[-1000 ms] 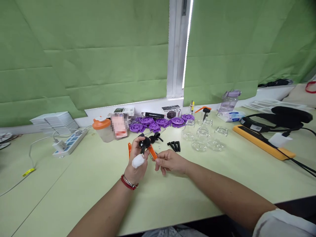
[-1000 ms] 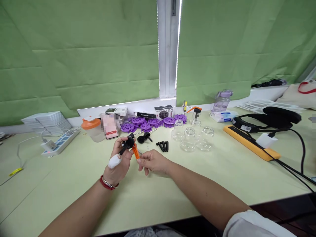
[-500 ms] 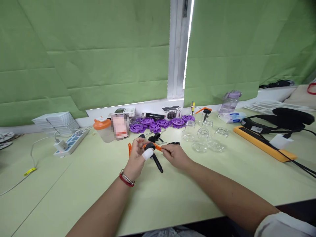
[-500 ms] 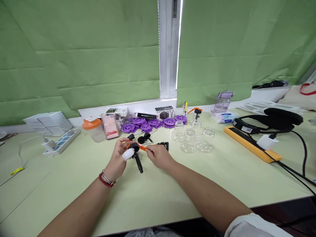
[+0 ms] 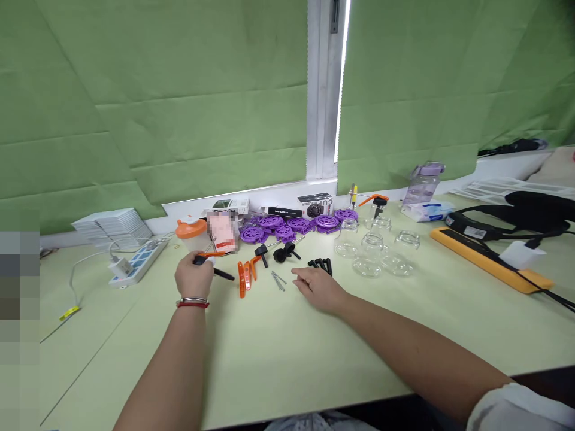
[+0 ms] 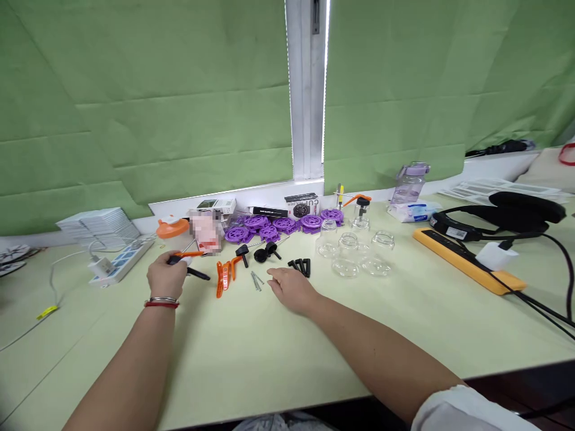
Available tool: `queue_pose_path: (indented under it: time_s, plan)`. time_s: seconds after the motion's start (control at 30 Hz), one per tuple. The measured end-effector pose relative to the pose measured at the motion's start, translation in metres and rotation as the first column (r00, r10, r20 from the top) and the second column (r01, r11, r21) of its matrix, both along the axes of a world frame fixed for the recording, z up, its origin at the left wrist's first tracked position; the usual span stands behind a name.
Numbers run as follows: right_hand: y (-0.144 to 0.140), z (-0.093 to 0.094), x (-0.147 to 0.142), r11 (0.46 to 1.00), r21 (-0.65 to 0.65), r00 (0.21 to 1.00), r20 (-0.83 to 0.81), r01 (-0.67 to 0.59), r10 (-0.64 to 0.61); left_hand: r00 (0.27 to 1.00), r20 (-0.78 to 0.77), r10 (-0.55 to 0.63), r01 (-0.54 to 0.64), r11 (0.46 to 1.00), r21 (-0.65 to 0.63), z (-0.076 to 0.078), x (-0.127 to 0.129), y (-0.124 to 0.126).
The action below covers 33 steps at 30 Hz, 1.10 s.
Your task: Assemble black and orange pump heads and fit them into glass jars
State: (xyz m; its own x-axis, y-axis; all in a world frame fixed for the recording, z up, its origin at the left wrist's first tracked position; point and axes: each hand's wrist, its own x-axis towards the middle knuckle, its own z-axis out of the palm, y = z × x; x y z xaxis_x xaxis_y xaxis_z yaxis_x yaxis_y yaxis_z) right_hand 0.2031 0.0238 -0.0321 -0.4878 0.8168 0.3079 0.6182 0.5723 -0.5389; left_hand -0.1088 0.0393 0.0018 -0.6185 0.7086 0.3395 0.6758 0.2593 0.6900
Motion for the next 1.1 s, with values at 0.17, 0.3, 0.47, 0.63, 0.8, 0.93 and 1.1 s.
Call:
queue_pose_path:
  time_s: [0.17, 0.3, 0.47, 0.63, 0.8, 0.93, 1.1]
  plan:
    - [0.002, -0.005, -0.002, 0.999, -0.005, 0.998, 0.056, -0.032, 0.032, 0.995, 0.085, 0.057, -0.033, 0.963, -0.266, -0.016, -0.031, 0.005]
    - [0.002, -0.005, -0.001, 0.999, -0.028, 0.995, 0.096, -0.022, 0.025, 0.993, -0.068, 0.096, -0.115, 0.912, -0.394, -0.021, -0.029, 0.008]
    - [0.003, -0.003, -0.001, 0.999, -0.038, 0.993, 0.115, -0.014, 0.018, 0.981, -0.155, 0.116, -0.175, 0.873, -0.455, -0.025, -0.030, 0.010]
    - [0.005, -0.001, 0.001, 0.999, -0.030, 0.994, 0.112, 0.012, -0.008, 0.911, -0.402, 0.091, -0.189, 0.959, -0.211, -0.015, 0.000, 0.005]
    - [0.004, -0.003, 0.000, 1.000, -0.015, 0.992, 0.126, 0.009, -0.007, 0.784, -0.536, -0.314, 0.216, 0.947, -0.240, -0.002, 0.067, 0.017]
    - [0.001, -0.005, -0.003, 1.000, 0.005, 0.987, 0.162, -0.018, 0.017, 0.712, -0.435, -0.551, 0.369, 0.821, -0.435, -0.004, 0.099, 0.046]
    - [-0.002, -0.003, -0.005, 0.997, 0.024, 0.979, 0.195, -0.073, 0.067, 0.733, -0.429, -0.527, 0.346, 0.833, -0.432, -0.013, 0.103, 0.073]
